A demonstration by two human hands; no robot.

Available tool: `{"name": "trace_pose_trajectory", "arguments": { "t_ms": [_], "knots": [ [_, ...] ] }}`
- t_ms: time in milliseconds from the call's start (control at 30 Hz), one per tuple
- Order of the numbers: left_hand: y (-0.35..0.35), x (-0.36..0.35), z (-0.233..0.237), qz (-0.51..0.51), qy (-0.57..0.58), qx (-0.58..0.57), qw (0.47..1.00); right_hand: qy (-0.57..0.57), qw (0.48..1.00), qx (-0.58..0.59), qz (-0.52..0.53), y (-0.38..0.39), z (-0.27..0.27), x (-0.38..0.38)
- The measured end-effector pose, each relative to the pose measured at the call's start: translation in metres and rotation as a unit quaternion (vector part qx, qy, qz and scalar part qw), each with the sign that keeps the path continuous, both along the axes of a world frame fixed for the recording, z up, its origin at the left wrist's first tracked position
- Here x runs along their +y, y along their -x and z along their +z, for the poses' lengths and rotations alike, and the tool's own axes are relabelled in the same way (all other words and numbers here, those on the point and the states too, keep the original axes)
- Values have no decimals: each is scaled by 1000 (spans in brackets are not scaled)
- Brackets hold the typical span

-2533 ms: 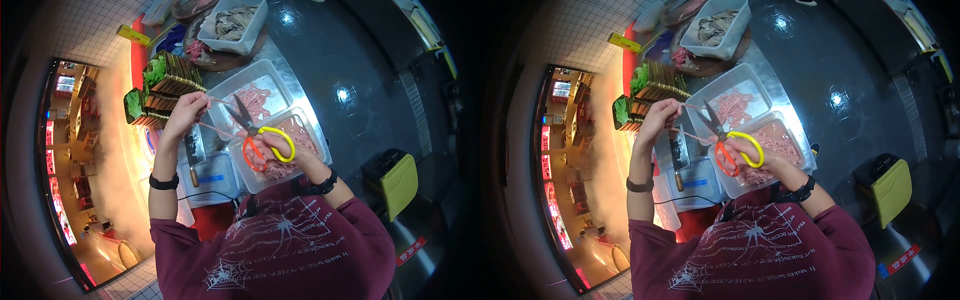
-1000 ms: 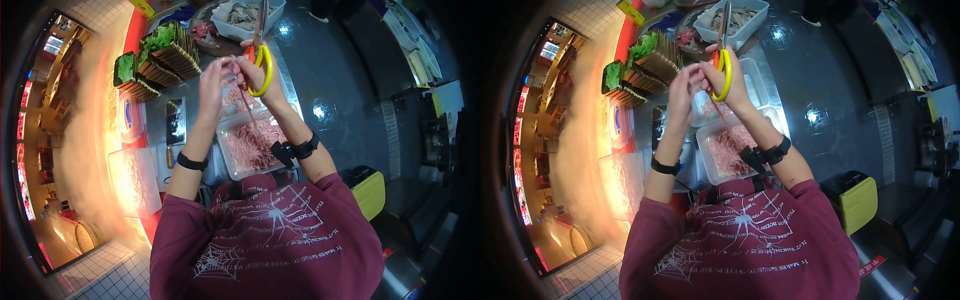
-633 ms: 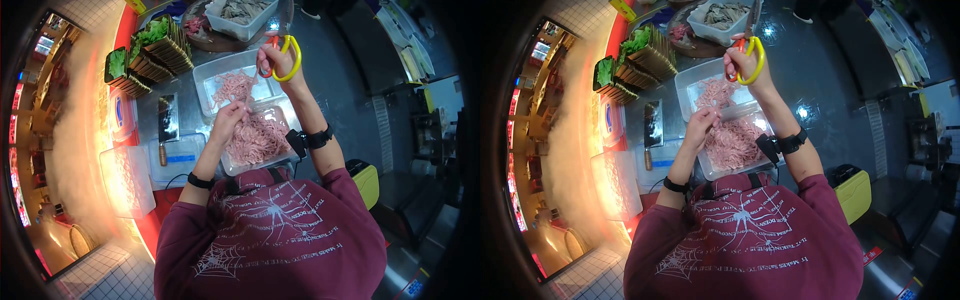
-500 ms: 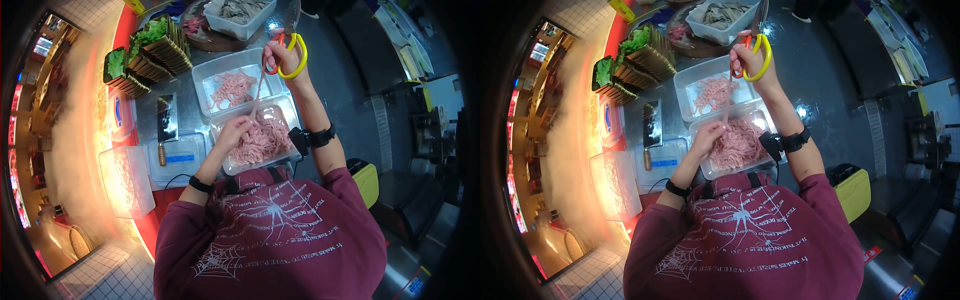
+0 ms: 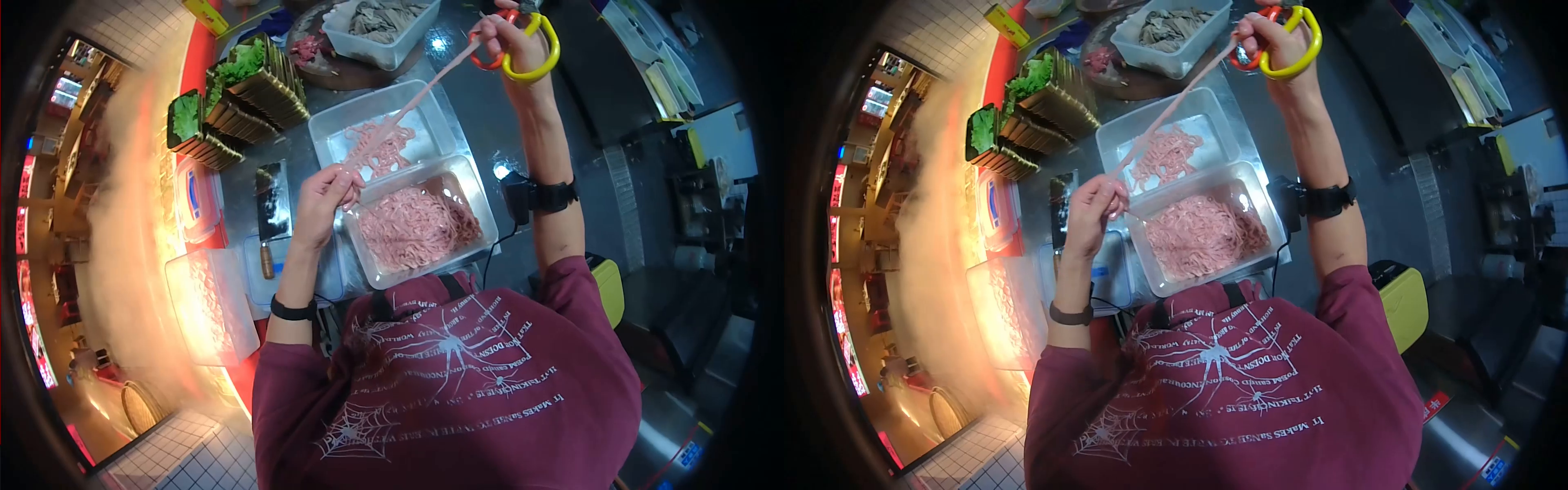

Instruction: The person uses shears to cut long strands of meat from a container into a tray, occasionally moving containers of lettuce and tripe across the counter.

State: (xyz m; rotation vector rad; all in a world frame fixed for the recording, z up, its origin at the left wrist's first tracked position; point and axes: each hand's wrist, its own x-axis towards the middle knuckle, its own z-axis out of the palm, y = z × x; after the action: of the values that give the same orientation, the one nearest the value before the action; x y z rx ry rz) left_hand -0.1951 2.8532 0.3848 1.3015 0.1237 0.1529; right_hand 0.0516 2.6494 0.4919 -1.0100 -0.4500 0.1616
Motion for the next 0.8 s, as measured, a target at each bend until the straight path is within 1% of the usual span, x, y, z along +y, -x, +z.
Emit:
{"name": "trace_pose_trajectory", "arguments": {
  "t_ms": [67,100,133,200,267,333,400,433,467,500,533,600,633,667,733,800],
  "knots": [
    [-2,5,37,-4,-25,-19,1000,7,995,-99,9,-31,-21,-7],
    [-2,7,53,-12,-41,-32,999,-14,996,-85,-11,-25,-16,-4],
    [-2,9,63,-9,-47,-34,998,-20,996,-87,-8,-26,-16,-2],
    [-3,9,78,7,-69,-62,996,-16,998,-60,-10,-29,-22,-7],
    [-5,12,92,8,-80,-54,995,-17,998,-57,-7,-30,-27,-10],
    [-11,16,100,2,-148,-40,988,-3,999,-47,-18,-30,-29,-11],
    [-19,27,96,-16,-165,-14,986,-11,998,-48,-24,-30,-28,-10],
    [-23,33,88,-58,-169,29,983,-18,998,-51,-29,-30,-30,-11],
    [-26,41,78,-99,-173,71,977,-16,998,-48,-30,-34,-33,-13],
    [-26,49,61,-109,-135,94,980,-13,998,-48,-43,-38,-36,-14],
    [-23,56,46,-111,-136,95,980,-10,997,-49,-57,-43,-38,-16],
    [-13,66,22,-93,-99,115,984,3,996,-55,-76,-48,-40,-21],
    [-7,71,11,-93,-77,116,986,31,994,-64,-77,-54,-44,-24],
    [-5,71,11,-97,-74,118,985,61,992,-71,-79,-57,-48,-26],
    [-1,68,10,-46,-50,98,993,80,994,-73,-33,-59,-63,-23],
    [-5,69,25,-1,-38,70,997,98,995,-14,9,-46,-81,-12]
  ]
}}
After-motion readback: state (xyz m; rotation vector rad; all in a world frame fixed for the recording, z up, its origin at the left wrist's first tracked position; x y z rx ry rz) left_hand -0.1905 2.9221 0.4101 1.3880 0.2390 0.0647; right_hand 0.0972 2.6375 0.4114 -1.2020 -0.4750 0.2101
